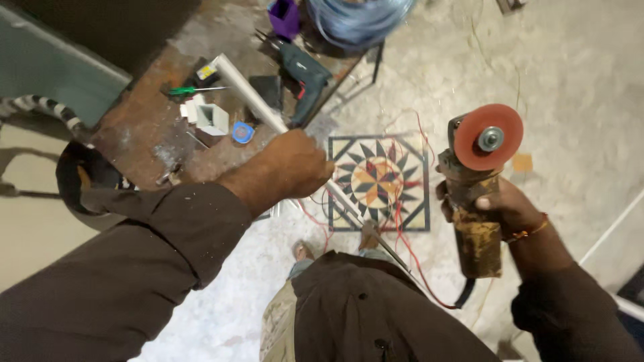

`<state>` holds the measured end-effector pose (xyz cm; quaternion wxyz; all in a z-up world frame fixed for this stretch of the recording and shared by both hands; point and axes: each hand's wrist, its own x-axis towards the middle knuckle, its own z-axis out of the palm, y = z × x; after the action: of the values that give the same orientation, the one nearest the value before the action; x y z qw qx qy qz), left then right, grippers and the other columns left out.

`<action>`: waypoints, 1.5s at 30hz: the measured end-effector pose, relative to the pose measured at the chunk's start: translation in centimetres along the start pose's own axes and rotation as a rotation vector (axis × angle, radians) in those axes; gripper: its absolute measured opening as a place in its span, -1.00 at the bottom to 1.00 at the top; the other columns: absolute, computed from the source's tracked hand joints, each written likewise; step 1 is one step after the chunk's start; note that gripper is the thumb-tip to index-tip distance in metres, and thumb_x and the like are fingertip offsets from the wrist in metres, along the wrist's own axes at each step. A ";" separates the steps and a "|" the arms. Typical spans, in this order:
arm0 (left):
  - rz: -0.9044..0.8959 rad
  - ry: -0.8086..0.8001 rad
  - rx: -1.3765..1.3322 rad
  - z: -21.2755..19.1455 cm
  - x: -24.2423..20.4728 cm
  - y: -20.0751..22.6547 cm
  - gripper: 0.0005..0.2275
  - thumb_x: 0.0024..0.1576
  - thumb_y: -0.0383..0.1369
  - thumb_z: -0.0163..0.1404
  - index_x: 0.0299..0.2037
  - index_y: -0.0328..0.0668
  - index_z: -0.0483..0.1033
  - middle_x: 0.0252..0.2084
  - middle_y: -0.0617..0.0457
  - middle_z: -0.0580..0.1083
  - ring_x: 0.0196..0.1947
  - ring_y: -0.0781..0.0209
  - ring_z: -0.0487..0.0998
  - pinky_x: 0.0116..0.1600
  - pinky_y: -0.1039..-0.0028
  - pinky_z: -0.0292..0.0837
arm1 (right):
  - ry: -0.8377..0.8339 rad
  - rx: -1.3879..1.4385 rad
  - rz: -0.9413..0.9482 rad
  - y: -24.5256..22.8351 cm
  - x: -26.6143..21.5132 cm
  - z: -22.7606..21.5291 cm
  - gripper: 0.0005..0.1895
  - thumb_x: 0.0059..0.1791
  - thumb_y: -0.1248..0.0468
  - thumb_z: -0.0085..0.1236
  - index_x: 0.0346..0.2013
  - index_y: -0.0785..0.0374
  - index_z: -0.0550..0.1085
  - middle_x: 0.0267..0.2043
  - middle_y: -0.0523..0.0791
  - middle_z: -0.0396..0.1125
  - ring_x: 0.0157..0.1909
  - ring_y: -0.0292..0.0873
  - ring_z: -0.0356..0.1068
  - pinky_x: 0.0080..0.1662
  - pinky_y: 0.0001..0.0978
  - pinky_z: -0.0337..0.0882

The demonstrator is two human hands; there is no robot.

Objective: The person uses an angle grinder to cut several white metal rods into shorter pieces. After cutting, the person uses a hammer to tap the cut ends, likely to straighten or deburr them. The cut pieces are placed on a workbench.

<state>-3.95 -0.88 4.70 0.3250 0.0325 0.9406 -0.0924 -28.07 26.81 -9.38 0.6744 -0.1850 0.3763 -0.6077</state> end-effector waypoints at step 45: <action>-0.620 0.212 -0.615 35.4 -11.6 6.9 -0.79 0.20 -0.24 -0.05 -0.04 0.09 0.60 -0.38 -0.07 0.54 -0.42 -0.13 0.60 -0.37 0.03 0.48 | 0.635 -0.732 0.260 16.5 2.1 11.3 -0.39 -0.23 0.30 0.37 0.10 0.30 0.41 -0.13 -0.07 0.45 -0.15 -0.21 0.41 -0.08 -0.31 0.46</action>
<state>27.47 -0.98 -16.49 0.1786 -0.3398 0.9177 0.1023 -8.59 25.61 -14.27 0.4878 -0.1669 0.7714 -0.3731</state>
